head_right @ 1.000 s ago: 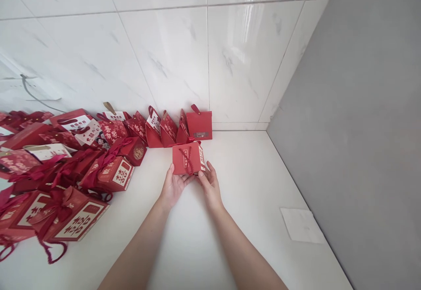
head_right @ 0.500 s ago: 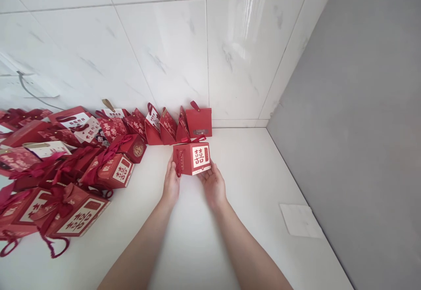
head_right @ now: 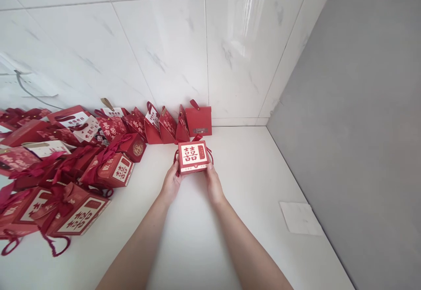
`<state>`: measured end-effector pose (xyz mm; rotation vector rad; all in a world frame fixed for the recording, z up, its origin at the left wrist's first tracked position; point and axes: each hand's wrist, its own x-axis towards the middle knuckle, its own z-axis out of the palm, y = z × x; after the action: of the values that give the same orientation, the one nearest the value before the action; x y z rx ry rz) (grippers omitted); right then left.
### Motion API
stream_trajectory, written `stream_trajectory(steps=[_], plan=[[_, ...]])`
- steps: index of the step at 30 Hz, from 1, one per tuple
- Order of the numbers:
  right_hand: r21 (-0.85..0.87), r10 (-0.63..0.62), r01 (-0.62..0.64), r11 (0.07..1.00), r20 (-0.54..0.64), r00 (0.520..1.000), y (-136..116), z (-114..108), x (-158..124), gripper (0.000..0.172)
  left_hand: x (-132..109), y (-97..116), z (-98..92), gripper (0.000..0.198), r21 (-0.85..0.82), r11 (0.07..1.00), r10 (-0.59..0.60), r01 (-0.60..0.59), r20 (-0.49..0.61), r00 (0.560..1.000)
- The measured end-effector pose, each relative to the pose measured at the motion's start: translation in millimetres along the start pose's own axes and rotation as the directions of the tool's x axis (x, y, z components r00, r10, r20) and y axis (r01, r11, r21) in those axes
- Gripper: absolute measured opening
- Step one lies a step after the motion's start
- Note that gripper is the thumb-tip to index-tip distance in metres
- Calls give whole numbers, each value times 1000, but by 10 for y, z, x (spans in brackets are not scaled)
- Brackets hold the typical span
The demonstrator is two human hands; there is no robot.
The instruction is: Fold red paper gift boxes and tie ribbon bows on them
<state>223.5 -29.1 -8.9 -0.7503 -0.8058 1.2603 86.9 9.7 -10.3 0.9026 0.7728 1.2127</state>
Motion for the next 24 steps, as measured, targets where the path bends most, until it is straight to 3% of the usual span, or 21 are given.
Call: stream_trajectory(steps=[4, 9, 14, 17, 19, 22, 24], plan=[[-2, -4, 4, 1000, 7, 1000, 3, 1, 3, 51, -53, -5, 6, 64, -37, 999, 29, -24, 124, 992], [70, 12, -12, 997, 5, 1000, 16, -21, 12, 51, -76, -64, -23, 92, 39, 997, 65, -73, 186, 980], [235, 132, -132, 963, 19, 991, -8, -70, 44, 54, -65, -18, 29, 101, 154, 987, 33, -55, 143, 989], [277, 174, -173, 945, 21, 984, -18, -92, 46, 48, -61, -6, 39, 94, 240, 970, 25, -43, 79, 997], [261, 184, -185, 947, 31, 983, -23, -97, 39, 43, -56, -21, 27, 78, 269, 962, 31, -44, 52, 998], [209, 188, -188, 960, 20, 982, -27, -102, 32, 44, -49, -52, 5, 51, 267, 962, 32, -48, 62, 998], [210, 196, -190, 959, -6, 981, -25, -111, 34, 46, -49, -57, 1, 45, 270, 962, 32, -50, 70, 997]])
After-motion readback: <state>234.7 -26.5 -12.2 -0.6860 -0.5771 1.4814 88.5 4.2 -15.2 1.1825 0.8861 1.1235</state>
